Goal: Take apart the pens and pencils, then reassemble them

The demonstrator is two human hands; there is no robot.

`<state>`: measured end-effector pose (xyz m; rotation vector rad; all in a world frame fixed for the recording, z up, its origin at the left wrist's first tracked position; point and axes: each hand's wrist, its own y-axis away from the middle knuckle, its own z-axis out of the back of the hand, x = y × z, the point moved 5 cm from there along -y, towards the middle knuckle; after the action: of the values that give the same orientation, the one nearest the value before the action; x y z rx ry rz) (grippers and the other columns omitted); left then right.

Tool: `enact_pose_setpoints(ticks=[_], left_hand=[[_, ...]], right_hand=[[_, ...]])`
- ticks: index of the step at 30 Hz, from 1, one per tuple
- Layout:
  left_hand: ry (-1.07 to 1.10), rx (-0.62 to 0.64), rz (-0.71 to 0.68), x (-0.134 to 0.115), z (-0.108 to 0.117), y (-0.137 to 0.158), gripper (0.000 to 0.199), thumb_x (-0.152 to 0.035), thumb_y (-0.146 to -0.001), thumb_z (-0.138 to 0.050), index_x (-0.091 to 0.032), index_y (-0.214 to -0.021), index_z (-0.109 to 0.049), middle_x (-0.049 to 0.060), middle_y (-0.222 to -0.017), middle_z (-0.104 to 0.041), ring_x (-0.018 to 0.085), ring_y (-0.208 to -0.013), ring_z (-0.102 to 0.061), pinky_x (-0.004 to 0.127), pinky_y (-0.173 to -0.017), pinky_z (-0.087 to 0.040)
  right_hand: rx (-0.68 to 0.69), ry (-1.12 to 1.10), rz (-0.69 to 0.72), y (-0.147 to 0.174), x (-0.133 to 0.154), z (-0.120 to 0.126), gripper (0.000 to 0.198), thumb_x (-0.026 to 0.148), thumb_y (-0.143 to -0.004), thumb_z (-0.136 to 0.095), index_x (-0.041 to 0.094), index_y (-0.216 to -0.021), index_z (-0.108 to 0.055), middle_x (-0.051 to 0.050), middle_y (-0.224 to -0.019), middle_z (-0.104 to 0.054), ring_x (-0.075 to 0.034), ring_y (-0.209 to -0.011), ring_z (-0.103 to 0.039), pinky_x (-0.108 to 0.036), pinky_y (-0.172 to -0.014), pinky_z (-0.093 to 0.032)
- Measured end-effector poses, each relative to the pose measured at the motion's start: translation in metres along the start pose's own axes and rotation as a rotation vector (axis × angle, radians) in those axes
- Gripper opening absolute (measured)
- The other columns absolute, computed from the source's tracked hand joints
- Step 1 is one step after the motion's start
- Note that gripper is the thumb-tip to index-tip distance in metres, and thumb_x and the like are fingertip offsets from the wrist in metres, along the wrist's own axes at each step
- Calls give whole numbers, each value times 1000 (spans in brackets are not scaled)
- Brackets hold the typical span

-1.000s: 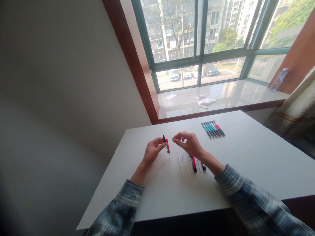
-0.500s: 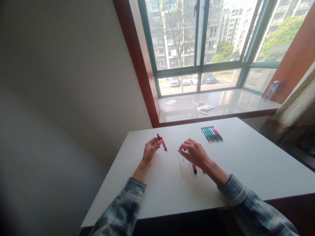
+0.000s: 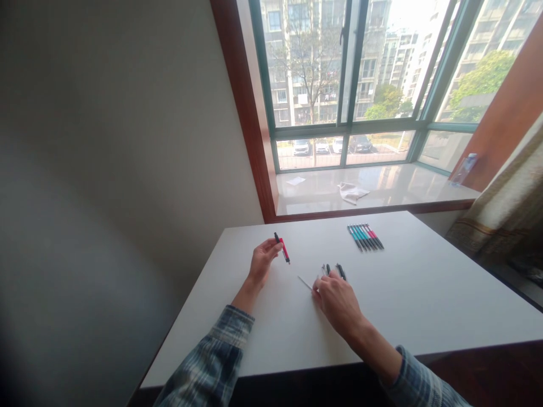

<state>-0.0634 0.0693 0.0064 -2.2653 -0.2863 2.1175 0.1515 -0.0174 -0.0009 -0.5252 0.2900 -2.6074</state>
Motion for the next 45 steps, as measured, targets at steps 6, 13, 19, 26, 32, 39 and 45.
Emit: enact_pose_setpoints(ticks=[6,13,19,26,32,39,45], left_hand=[[9,-25,-6,0,1,-1,33,-43,-73,-83,-19,-96,-79,8,-96,-78,21,-88,-67,32,-79,-47],[18,-32,-20,-2,-3,0,31,-39,-73,-84,-18,-95,-79,9,-98,-78,23,-92,-69,37,-87,-51],[-19,40,-45,-3,-13,3,28,-38,-74,-83,-18,-94,-79,10,-99,-78,24,-94,-70,39,-90,-51],[-23,70,-45,-6,-17,5,24,-36,-76,-82,-18,-92,-79,9,-98,-78,23,-92,-70,38,-91,-52],[-67,100,-45,-4,-22,6,23,-36,-76,-82,-17,-90,-79,8,-94,-77,23,-91,-69,37,-90,-51],[-83,138,-70,-2,-24,5,27,-39,-77,-82,-16,-92,-79,9,-96,-77,23,-88,-68,36,-87,-50],[-56,150,-73,-3,-24,5,29,-40,-77,-82,-17,-94,-79,9,-95,-76,23,-88,-68,35,-85,-51]], right_hand=[[9,-13,34,2,6,-1,19,13,-94,-58,21,-81,-68,-8,-83,-71,-26,-84,-64,-33,-65,-52],[-5,-242,73,-2,-5,10,21,23,-102,-47,23,-93,-66,-8,-86,-71,-25,-81,-64,-36,-67,-54],[-2,-593,60,-47,-41,27,29,40,-101,-52,25,-115,-72,-6,-95,-74,-20,-79,-68,-34,-72,-57],[-182,-982,59,-108,-43,55,34,52,-86,-74,21,-99,-72,-7,-95,-76,-23,-87,-72,-37,-80,-59],[-214,-1084,101,-130,-20,55,38,55,-81,-77,20,-95,-72,-7,-93,-75,-23,-88,-72,-37,-81,-59],[-138,-1096,103,-133,-17,29,32,52,-83,-77,21,-92,-73,-6,-94,-75,-23,-91,-72,-37,-82,-58],[-37,-948,123,-129,-20,24,32,49,-86,-74,23,-104,-75,-7,-102,-77,-25,-96,-72,-39,-83,-57]])
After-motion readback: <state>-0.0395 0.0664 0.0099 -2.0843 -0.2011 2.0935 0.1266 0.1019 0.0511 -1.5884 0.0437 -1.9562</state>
